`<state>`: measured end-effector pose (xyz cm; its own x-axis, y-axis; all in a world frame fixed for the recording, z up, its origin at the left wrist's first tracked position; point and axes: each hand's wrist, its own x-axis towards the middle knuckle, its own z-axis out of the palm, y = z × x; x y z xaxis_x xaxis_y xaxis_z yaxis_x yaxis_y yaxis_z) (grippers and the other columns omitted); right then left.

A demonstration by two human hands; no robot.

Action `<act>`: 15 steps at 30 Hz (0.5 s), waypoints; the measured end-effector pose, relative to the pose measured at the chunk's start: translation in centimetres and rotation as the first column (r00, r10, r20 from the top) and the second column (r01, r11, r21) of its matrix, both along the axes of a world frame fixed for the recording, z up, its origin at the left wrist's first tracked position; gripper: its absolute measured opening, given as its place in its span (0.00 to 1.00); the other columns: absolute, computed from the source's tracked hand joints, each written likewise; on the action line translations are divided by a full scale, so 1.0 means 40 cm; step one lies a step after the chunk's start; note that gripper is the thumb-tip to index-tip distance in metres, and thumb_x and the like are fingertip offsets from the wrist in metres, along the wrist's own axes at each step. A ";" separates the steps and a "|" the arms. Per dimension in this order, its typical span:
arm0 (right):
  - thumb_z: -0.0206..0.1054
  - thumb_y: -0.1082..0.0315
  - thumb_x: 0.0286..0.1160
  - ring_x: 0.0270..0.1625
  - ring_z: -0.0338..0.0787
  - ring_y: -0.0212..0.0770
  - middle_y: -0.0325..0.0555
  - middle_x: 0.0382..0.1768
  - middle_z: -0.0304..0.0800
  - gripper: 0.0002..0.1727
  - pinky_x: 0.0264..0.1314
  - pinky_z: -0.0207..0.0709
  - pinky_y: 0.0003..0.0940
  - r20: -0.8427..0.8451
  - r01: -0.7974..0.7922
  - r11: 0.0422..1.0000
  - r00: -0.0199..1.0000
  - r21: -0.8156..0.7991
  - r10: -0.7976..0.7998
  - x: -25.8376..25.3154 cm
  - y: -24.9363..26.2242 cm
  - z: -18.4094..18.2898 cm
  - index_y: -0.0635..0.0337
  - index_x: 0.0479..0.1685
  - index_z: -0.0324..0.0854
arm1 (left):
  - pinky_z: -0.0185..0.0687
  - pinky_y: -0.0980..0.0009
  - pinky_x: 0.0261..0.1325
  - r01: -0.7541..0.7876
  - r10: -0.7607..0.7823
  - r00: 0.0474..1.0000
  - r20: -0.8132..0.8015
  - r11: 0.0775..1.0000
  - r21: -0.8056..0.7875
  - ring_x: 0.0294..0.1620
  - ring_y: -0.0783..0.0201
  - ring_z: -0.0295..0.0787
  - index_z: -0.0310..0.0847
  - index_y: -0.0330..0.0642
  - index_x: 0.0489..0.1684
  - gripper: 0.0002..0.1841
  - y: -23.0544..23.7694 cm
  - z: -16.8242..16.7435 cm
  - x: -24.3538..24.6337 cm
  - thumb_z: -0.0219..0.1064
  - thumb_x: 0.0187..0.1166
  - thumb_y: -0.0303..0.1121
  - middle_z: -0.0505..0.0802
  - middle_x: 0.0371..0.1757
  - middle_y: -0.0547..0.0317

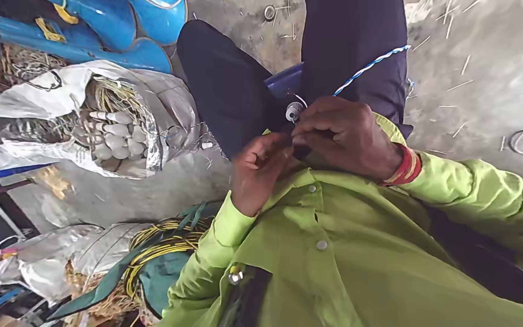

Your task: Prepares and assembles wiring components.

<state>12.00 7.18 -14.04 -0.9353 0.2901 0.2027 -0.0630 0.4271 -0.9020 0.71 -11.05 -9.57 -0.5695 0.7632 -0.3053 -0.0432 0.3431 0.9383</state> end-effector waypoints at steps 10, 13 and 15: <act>0.67 0.66 0.81 0.41 0.86 0.27 0.46 0.43 0.89 0.10 0.44 0.81 0.18 0.077 0.073 0.988 0.995 -0.133 -0.063 -0.002 -0.003 0.027 0.64 0.43 0.89 | 0.88 0.74 0.56 -0.018 0.045 0.773 -0.633 0.999 0.049 0.52 0.65 0.91 0.92 0.34 0.55 0.12 0.021 -0.045 0.021 0.75 0.75 0.25 0.92 0.52 0.48; 0.68 0.66 0.80 0.43 0.87 0.27 0.46 0.43 0.90 0.09 0.47 0.82 0.19 0.059 0.057 0.993 0.997 -0.102 -0.051 -0.007 0.004 0.027 0.63 0.41 0.90 | 0.86 0.74 0.58 -0.005 0.033 0.774 -0.633 0.999 0.045 0.53 0.65 0.89 0.93 0.36 0.53 0.11 0.019 -0.044 0.017 0.75 0.75 0.26 0.91 0.51 0.48; 0.68 0.66 0.80 0.44 0.87 0.29 0.46 0.42 0.90 0.09 0.47 0.82 0.21 0.036 0.035 0.995 0.999 -0.095 -0.032 -0.005 0.009 0.026 0.63 0.40 0.90 | 0.87 0.75 0.55 0.004 0.023 0.819 -0.573 0.999 0.046 0.52 0.67 0.89 0.93 0.35 0.52 0.11 0.016 -0.041 0.017 0.74 0.76 0.25 0.90 0.51 0.49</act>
